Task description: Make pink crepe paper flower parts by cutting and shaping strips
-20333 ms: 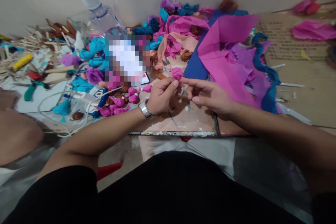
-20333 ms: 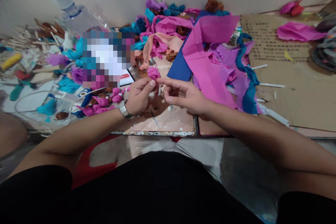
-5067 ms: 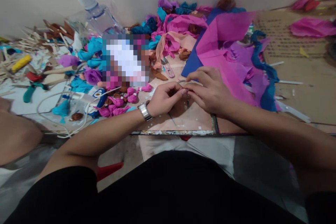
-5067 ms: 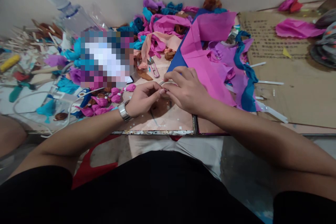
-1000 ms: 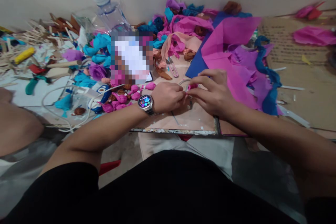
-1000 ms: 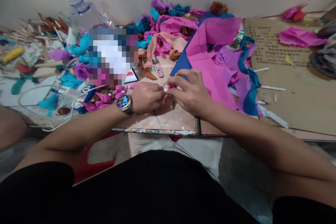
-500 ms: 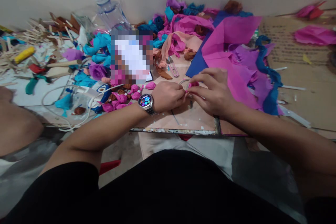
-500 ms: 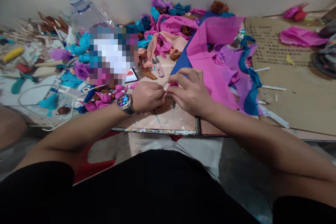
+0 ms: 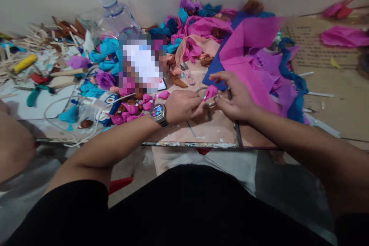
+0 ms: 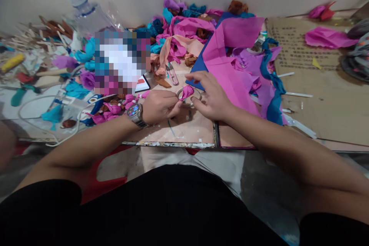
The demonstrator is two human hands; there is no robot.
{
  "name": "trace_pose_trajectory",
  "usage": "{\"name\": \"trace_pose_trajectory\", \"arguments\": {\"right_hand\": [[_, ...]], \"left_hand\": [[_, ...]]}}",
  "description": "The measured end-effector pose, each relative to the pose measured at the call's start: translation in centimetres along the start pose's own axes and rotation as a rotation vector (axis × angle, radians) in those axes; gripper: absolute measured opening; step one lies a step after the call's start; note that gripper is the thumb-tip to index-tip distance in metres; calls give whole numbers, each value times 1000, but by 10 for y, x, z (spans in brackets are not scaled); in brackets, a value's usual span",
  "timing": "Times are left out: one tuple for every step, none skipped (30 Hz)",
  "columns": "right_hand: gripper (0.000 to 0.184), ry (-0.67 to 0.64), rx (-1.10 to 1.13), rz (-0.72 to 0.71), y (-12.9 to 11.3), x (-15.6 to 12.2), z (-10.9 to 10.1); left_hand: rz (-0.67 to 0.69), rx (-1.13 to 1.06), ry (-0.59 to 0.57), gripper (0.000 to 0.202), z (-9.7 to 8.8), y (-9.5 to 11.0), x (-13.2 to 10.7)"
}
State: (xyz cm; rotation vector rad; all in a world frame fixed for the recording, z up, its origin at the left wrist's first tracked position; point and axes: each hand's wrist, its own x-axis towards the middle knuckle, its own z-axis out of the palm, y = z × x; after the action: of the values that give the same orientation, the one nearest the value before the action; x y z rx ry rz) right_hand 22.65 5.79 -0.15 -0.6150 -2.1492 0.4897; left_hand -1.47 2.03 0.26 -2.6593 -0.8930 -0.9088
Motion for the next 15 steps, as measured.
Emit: {"name": "trace_pose_trajectory", "arguments": {"right_hand": [[59, -16, 32, 13, 4, -1, 1], [60, -33, 53, 29, 6, -2, 2], [58, -51, 62, 43, 7, -2, 3], [54, -65, 62, 53, 7, -3, 3], [49, -69, 60, 50, 7, -3, 3], [45, -67, 58, 41, 5, -3, 3], [40, -61, 55, 33, 3, -2, 3], [37, -50, 52, 28, 1, -2, 2], [34, -38, 50, 27, 0, -1, 2], [33, -29, 48, 31, -1, -1, 2], [32, -23, 49, 37, -1, 0, 2], [32, -20, 50, 44, -1, 0, 2], [33, -17, 50, 51, -1, 0, 3], [33, -12, 49, 57, 0, 0, 3], [33, -9, 46, 60, 0, 0, 3]], "left_hand": [[1, -14, 12, 44, 0, 0, 0], [1, -25, 21, 43, 0, 1, 0], [0, -32, 29, 43, 0, 1, 1], [0, -39, 35, 42, 0, 1, 1], [-1, -47, 35, 42, -1, 1, 1], [-3, -58, 29, 42, -1, 1, 0], [-7, -70, 16, 42, -1, 1, 0], [-15, -84, -2, 42, -2, 1, 0], [-30, -96, -26, 42, -3, 1, 0], [-49, -105, -53, 42, -4, 2, 0], [-72, -112, -76, 42, -6, 2, 0], [-96, -117, -93, 42, -7, 2, 0], [-123, -122, -101, 42, -8, 2, 0], [-146, -128, -101, 41, -9, 2, 0], [-165, -134, -93, 40, -9, 3, 0]]}}
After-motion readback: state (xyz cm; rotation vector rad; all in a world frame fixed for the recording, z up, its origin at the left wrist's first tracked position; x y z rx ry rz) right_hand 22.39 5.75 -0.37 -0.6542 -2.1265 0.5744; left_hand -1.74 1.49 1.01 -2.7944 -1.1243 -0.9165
